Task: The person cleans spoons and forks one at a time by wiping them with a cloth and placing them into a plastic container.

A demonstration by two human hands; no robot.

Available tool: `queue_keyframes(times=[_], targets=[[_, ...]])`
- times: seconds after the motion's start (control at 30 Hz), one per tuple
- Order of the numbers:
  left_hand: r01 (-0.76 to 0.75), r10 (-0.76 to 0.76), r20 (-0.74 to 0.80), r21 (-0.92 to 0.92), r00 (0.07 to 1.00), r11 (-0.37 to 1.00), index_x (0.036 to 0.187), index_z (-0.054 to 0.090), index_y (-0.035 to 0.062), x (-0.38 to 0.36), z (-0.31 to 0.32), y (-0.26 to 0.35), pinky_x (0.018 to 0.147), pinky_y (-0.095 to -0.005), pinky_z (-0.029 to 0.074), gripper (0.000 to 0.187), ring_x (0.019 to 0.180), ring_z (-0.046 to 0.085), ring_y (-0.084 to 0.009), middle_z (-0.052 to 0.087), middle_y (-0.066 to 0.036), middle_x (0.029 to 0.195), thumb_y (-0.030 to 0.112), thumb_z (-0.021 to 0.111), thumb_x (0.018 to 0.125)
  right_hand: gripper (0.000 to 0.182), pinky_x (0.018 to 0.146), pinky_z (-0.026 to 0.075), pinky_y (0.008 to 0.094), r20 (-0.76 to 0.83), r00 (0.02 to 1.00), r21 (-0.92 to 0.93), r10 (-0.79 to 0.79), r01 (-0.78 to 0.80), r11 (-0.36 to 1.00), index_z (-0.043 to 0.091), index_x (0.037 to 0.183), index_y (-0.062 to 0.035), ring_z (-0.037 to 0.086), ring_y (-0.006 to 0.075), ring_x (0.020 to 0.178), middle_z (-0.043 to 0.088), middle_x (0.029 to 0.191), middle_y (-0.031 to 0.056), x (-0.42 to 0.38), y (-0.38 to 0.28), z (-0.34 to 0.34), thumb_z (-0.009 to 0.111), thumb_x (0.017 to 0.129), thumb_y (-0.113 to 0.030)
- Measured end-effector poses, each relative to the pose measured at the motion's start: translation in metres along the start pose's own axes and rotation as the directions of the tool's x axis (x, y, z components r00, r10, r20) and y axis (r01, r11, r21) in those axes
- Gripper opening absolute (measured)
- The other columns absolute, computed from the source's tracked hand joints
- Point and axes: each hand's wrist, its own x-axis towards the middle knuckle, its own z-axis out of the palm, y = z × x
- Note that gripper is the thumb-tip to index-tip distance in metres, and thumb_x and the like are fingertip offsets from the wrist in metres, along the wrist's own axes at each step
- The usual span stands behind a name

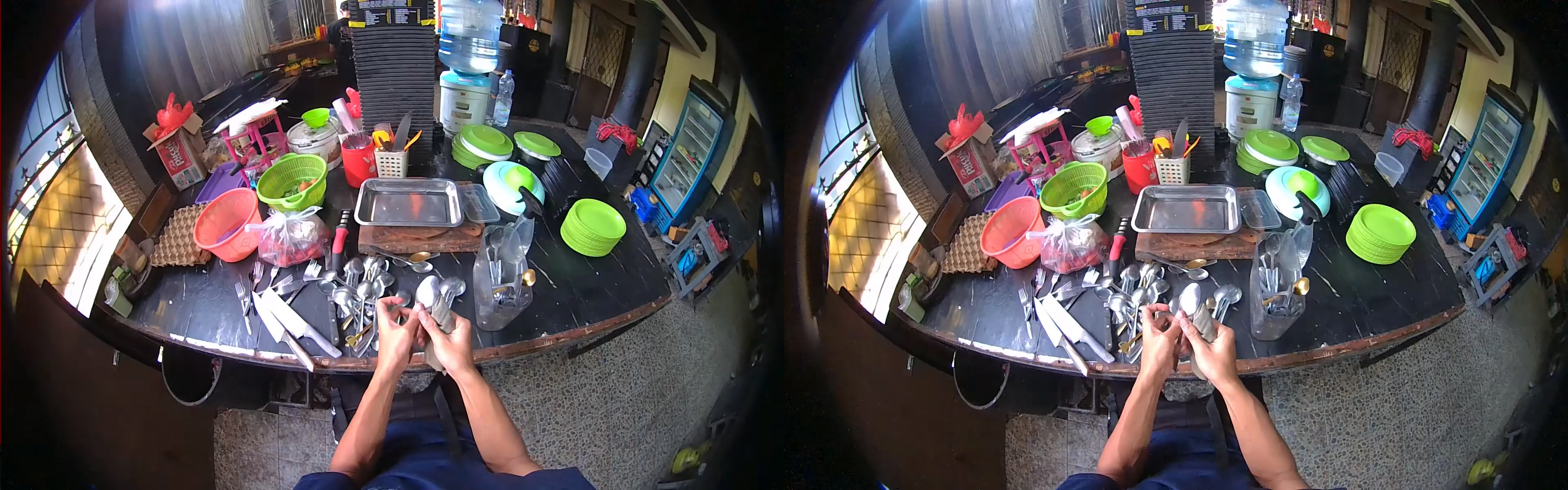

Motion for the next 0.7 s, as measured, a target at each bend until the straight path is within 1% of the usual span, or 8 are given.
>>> queue_keyframes(times=[0.1, 0.17, 0.2, 0.37, 0.43, 0.5, 0.6, 0.7], targets=[[-0.047, 0.051, -0.04, 0.089, 0.998, 0.995, 0.124, 0.05, 0.0059, 0.011, -0.01, -0.013, 0.065, -0.0271, 0.049, 0.036, 0.073, 0.06, -0.0103, 0.063, -0.005, 0.086, 0.015, 0.072, 0.097, 0.019, 0.065, 0.05, 0.0249, -0.038, 0.999, 0.051, -0.027, 0.029, 0.998, 0.073, 0.096, -0.0009, 0.061, 0.0049, 0.074, 0.07, 0.084, -0.0009, -0.001, 0.0, 0.001, 0.074, 0.097, -0.02], [0.112, -0.085, 0.138, -0.206, 0.987, 0.972, 0.113, 0.065, 0.002, 0.016, -0.015, -0.014, 0.074, -0.0273, 0.047, 0.026, 0.077, 0.059, -0.0084, 0.067, -0.002, 0.09, 0.015, 0.074, 0.093, 0.019, 0.068, 0.05, 0.0249, 0.069, 0.997, -0.052, 0.035, -0.031, 0.998, 0.074, 0.1, -0.0005, 0.062, 0.0056, 0.077, 0.071, 0.089, -0.0001, 0.0, 0.01, -0.01, 0.074, 0.097, -0.019], [0.142, -0.112, 0.155, -0.201, 0.981, 0.969, 0.097, 0.073, 0.002, 0.014, -0.017, -0.011, 0.071, -0.0265, 0.046, 0.014, 0.075, 0.058, -0.0071, 0.068, 0.0, 0.089, 0.014, 0.074, 0.092, 0.019, 0.072, 0.051, 0.0256, 0.103, 0.995, 0.019, 0.019, -0.021, 1.0, 0.074, 0.103, 0.0004, 0.062, 0.006, 0.08, 0.072, 0.093, 0.0003, -0.001, 0.015, -0.008, 0.073, 0.097, -0.017], [0.077, -0.077, 0.002, -0.136, 0.997, 0.988, 0.087, 0.073, 0.005, 0.011, -0.016, -0.007, 0.072, -0.0251, 0.047, 0.011, 0.075, 0.059, -0.0069, 0.066, 0.002, 0.079, 0.013, 0.071, 0.094, 0.017, 0.072, 0.05, 0.0266, 0.125, 0.985, -0.004, 0.119, -0.12, 0.993, 0.073, 0.104, 0.0012, 0.061, 0.0059, 0.08, 0.072, 0.091, -0.0003, -0.008, 0.028, -0.011, 0.072, 0.096, -0.014], [-0.008, -0.01, -0.082, -0.214, 0.997, 0.977, 0.087, 0.072, 0.0057, 0.016, -0.02, -0.012, 0.067, -0.0256, 0.049, 0.012, 0.074, 0.062, -0.0083, 0.065, 0.003, 0.078, 0.014, 0.071, 0.095, 0.017, 0.07, 0.05, 0.0278, 0.173, 0.973, -0.195, 0.151, -0.116, 0.974, 0.073, 0.104, 0.0005, 0.06, 0.0059, 0.078, 0.071, 0.087, -0.0008, -0.014, 0.032, -0.013, 0.073, 0.094, -0.014], [0.031, -0.07, -0.128, -0.281, 0.989, 0.959, 0.099, 0.069, 0.0067, 0.021, -0.025, -0.009, 0.058, -0.0271, 0.054, 0.011, 0.078, 0.069, -0.0143, 0.068, -0.002, 0.085, 0.017, 0.066, 0.1, 0.017, 0.068, 0.049, 0.029, 0.171, 0.972, -0.248, 0.163, -0.118, 0.962, 0.072, 0.101, 0.0004, 0.059, 0.0063, 0.075, 0.069, 0.083, -0.0008, -0.02, 0.029, -0.012, 0.073, 0.093, -0.015], [0.047, -0.113, -0.131, -0.429, 0.985, 0.902, 0.11, 0.064, 0.0074, 0.017, -0.022, 0.004, 0.056, -0.0251, 0.051, 0.015, 0.073, 0.065, -0.0133, 0.069, -0.008, 0.098, 0.02, 0.062, 0.103, 0.016, 0.069, 0.05, 0.0272, 0.246, 0.946, -0.274, 0.213, -0.143, 0.951, 0.072, 0.1, 0.0002, 0.059, 0.006, 0.076, 0.067, 0.087, -0.0027, -0.028, 0.024, -0.012, 0.076, 0.093, -0.014], [0.122, -0.123, 0.033, -0.518, 0.992, 0.847, 0.117, 0.058, 0.0075, 0.031, -0.049, -0.014, 0.055, -0.0234, 0.047, 0.023, 0.068, 0.059, -0.0113, 0.068, -0.012, 0.106, 0.027, 0.059, 0.105, 0.015, 0.069, 0.05, 0.0267, 0.295, 0.925, -0.269, 0.24, -0.16, 0.95, 0.072, 0.1, -0.0001, 0.06, 0.0062, 0.076, 0.067, 0.086, -0.0025, -0.026, 0.042, -0.02, 0.075, 0.094, -0.014]])
